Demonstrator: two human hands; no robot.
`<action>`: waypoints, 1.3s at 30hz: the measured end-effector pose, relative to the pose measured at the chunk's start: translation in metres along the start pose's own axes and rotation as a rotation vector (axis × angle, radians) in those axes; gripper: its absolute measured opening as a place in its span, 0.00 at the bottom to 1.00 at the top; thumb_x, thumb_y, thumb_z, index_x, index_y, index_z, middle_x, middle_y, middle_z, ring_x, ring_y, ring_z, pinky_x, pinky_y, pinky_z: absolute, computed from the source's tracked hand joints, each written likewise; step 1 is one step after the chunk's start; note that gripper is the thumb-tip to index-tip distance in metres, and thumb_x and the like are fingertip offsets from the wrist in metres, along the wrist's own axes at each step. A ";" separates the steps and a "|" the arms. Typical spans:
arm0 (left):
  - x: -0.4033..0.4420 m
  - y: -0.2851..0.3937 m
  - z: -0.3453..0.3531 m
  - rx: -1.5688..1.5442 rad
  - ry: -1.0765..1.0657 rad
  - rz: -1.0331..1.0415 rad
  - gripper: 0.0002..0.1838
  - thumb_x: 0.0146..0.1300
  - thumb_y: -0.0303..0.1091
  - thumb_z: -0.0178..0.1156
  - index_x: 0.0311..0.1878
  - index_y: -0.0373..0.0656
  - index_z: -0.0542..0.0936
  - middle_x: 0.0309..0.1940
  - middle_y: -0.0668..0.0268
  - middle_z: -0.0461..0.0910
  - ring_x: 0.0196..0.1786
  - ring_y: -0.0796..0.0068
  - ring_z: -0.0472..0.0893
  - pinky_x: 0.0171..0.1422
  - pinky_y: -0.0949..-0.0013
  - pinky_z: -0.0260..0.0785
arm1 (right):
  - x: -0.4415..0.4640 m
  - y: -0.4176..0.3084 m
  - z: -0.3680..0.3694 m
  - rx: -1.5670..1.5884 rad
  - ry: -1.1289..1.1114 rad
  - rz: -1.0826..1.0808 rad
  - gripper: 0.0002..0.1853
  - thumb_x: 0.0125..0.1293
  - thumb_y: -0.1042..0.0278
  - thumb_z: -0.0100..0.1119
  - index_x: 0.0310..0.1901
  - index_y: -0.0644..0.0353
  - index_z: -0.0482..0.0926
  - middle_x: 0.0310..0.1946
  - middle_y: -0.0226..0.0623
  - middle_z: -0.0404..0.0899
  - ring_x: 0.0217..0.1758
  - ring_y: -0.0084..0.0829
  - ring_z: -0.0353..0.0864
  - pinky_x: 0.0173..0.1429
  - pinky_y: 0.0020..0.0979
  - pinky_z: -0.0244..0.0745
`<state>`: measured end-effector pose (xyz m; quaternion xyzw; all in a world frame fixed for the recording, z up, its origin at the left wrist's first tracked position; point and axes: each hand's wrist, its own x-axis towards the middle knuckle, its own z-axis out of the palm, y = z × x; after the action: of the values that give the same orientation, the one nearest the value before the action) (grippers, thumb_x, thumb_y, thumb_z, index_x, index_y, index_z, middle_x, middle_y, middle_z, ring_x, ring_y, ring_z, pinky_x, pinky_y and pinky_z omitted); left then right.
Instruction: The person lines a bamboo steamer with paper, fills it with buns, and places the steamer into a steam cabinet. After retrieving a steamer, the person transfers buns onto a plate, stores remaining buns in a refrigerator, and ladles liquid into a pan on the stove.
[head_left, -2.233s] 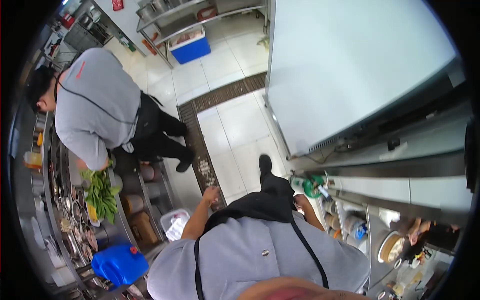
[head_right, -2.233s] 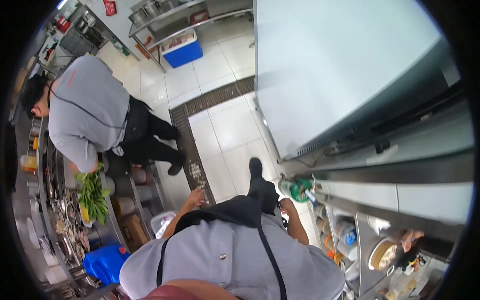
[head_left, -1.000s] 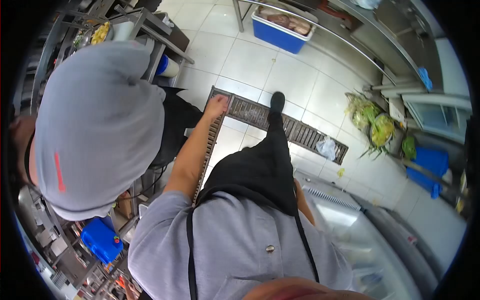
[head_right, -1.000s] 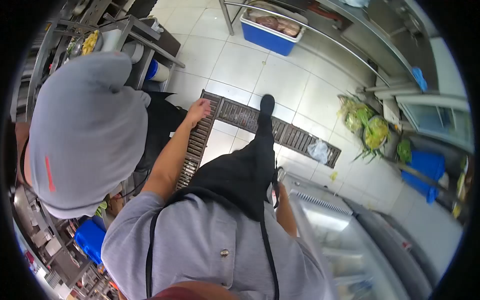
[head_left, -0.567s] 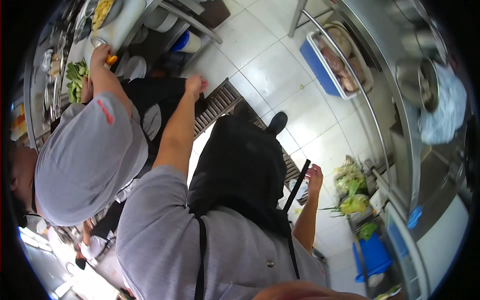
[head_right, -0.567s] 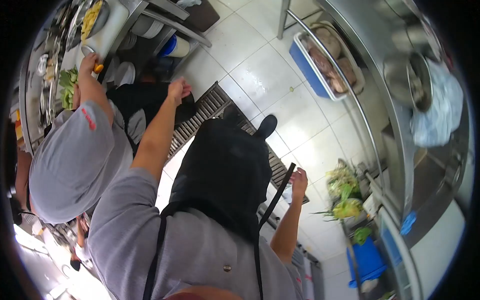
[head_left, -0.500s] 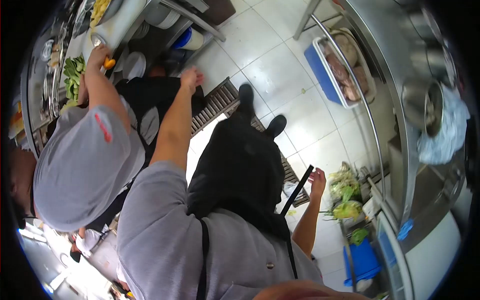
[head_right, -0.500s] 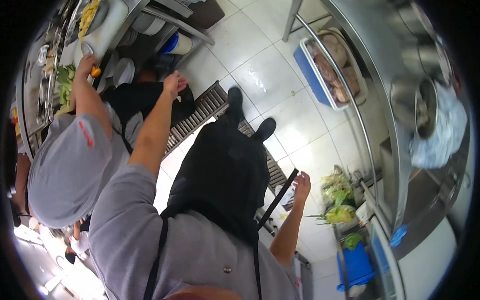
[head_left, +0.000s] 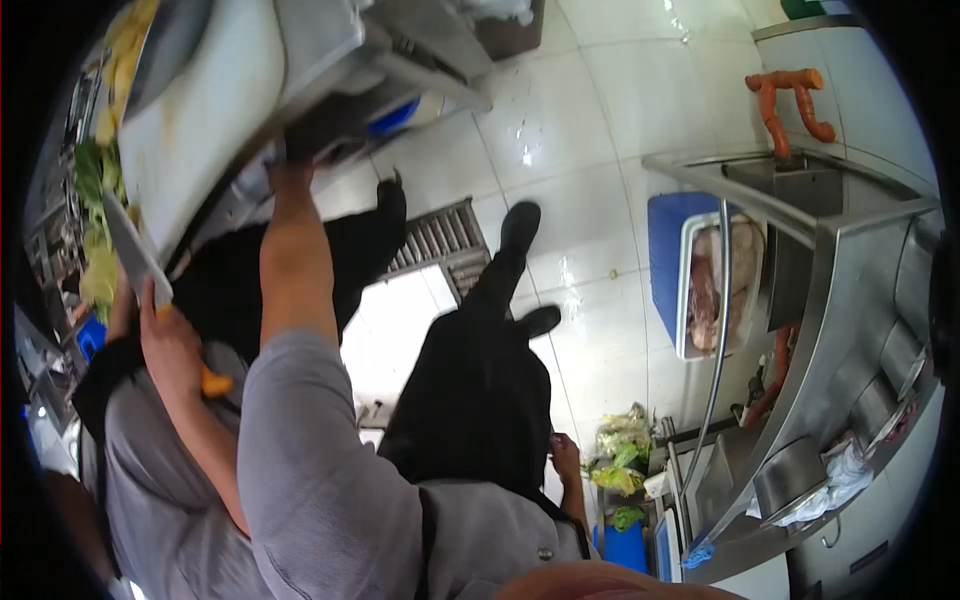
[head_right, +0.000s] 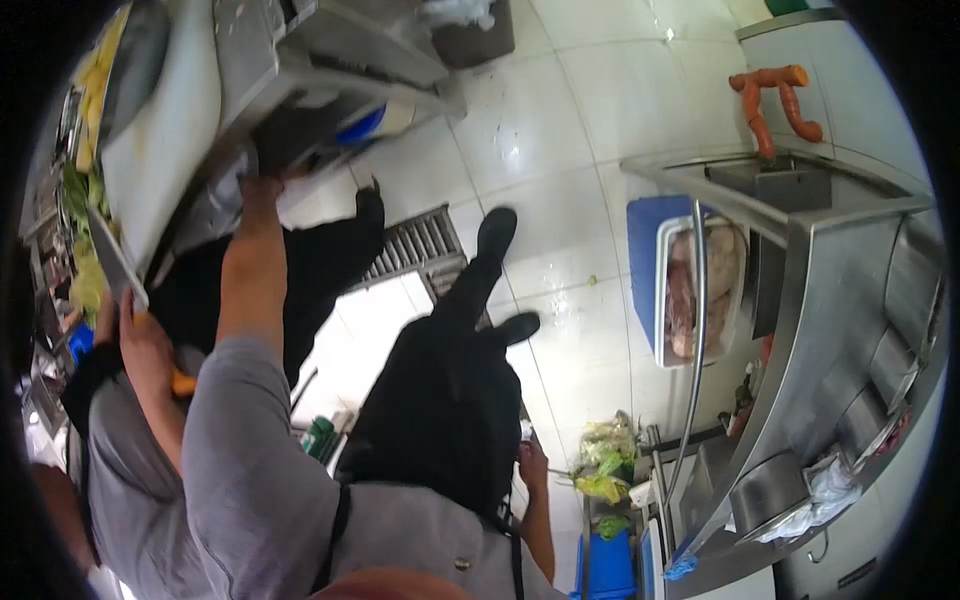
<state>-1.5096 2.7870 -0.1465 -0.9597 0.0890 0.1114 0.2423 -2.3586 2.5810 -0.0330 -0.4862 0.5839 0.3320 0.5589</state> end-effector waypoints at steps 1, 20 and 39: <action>-0.001 0.002 0.000 0.045 0.125 0.014 0.23 0.68 0.51 0.47 0.57 0.48 0.78 0.54 0.54 0.79 0.57 0.56 0.78 0.66 0.51 0.66 | 0.003 -0.035 -0.010 0.107 -0.036 0.038 0.18 0.70 0.63 0.51 0.57 0.60 0.75 0.35 0.38 0.83 0.31 0.24 0.80 0.33 0.28 0.76; -0.052 0.008 -0.082 -2.256 0.586 -1.008 0.17 0.62 0.27 0.57 0.53 0.29 0.72 0.53 0.50 0.76 0.51 0.54 0.79 0.53 0.54 0.79 | 0.015 -0.162 -0.055 0.097 0.239 -0.405 0.14 0.67 0.69 0.55 0.51 0.64 0.79 0.30 0.31 0.79 0.29 0.17 0.73 0.32 0.22 0.70; -0.606 0.148 -0.055 -1.301 -0.300 -0.038 0.29 0.60 0.27 0.50 0.68 0.52 0.69 0.56 0.42 0.75 0.60 0.42 0.74 0.64 0.51 0.68 | 0.051 -0.093 -0.195 -0.164 -0.006 -0.528 0.07 0.64 0.70 0.50 0.39 0.60 0.78 0.21 0.38 0.77 0.20 0.27 0.76 0.19 0.30 0.70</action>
<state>-2.1148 2.7027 -0.0098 -0.8858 -0.0479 0.2705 -0.3741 -2.3308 2.3606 -0.0379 -0.6642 0.4065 0.2226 0.5865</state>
